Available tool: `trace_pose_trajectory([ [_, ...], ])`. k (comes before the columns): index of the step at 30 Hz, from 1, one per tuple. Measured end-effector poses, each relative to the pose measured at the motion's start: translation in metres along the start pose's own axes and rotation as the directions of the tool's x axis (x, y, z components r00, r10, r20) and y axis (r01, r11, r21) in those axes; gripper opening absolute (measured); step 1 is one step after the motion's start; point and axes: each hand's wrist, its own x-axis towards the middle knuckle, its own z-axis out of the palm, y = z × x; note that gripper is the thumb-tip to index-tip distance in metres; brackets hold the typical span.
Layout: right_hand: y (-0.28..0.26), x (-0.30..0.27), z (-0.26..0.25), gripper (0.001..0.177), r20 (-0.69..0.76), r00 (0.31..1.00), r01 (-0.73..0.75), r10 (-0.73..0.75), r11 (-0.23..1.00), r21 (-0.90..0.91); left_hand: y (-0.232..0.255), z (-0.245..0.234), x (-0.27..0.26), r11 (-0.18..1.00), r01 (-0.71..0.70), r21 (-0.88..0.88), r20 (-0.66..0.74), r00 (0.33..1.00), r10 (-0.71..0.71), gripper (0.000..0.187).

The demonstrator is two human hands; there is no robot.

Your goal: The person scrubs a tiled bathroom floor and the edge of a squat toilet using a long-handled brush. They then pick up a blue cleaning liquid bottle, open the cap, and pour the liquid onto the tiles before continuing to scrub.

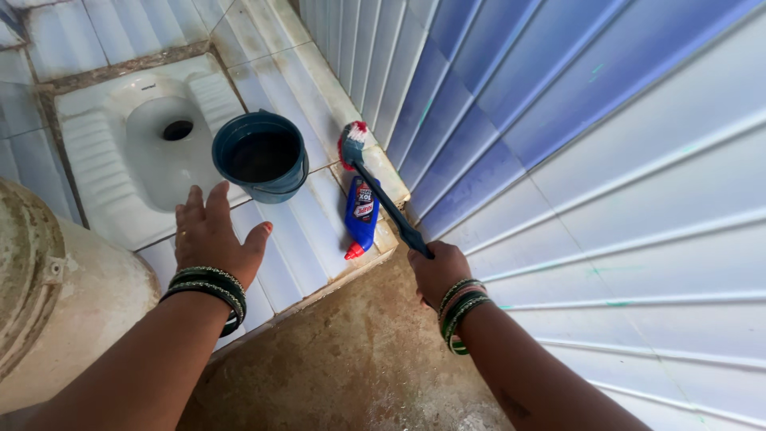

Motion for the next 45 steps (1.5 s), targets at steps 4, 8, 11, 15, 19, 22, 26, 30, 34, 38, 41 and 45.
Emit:
trace_pose_trajectory([
  [4,-0.004,-0.009,-0.024,0.033,0.014,0.998,0.061,-0.061,0.998,-0.022,0.021,-0.001,0.0,1.0,-0.003,-0.015,0.003,1.0,0.003,0.088],
  [8,-0.004,-0.005,-0.038,0.036,0.015,0.995,0.103,-0.103,0.995,-0.004,0.041,-0.002,0.002,0.997,-0.069,-0.03,-0.066,0.996,0.067,0.087],
  [11,-0.006,0.014,-0.038,0.029,0.018,0.984,0.177,-0.176,0.983,-0.041,0.055,0.008,0.008,0.99,-0.133,-0.054,-0.125,0.984,0.125,0.088],
  [15,-0.009,0.05,-0.015,0.027,0.037,0.985,0.164,-0.171,0.977,0.139,0.063,0.031,0.02,0.983,-0.145,-0.116,-0.119,0.984,0.131,0.088],
  [19,-0.008,0.076,0.012,0.027,0.016,0.991,0.131,-0.134,0.981,0.144,0.062,0.047,0.033,0.959,-0.235,-0.161,-0.141,0.967,0.214,0.086],
  [22,-0.002,0.087,0.028,0.03,-0.035,0.984,0.177,-0.176,0.983,0.047,0.055,0.046,0.046,0.944,-0.311,-0.109,-0.168,0.942,0.291,0.087],
  [26,0.001,0.107,0.045,0.029,0.029,0.999,0.017,-0.022,0.986,0.164,0.047,0.042,0.061,0.968,-0.215,-0.127,-0.054,0.976,0.21,0.086],
  [30,0.018,0.127,0.053,0.033,0.078,0.997,0.031,-0.026,0.998,-0.062,0.043,0.05,0.068,0.971,-0.2,-0.13,-0.036,0.98,0.197,0.085],
  [34,0.04,0.14,0.056,0.048,0.124,0.991,0.09,-0.058,0.959,-0.269,0.039,0.067,0.067,0.966,-0.218,-0.142,-0.046,0.976,0.213,0.087],
  [38,0.057,0.14,0.077,0.063,0.204,0.979,0.044,0.006,0.97,-0.24,0.033,0.084,0.061,0.952,-0.25,-0.175,-0.062,0.968,0.243,0.085],
  [41,0.058,0.142,0.096,0.067,0.283,0.958,0.085,-0.039,0.984,-0.155,0.028,0.091,0.058,0.955,-0.229,-0.192,-0.026,0.973,0.228,0.086],
  [45,0.06,0.149,0.125,0.071,0.387,0.921,0.027,0.03,0.989,-0.142,0.016,0.101,0.063,0.946,-0.26,-0.192,-0.046,0.966,0.256,0.086],
])
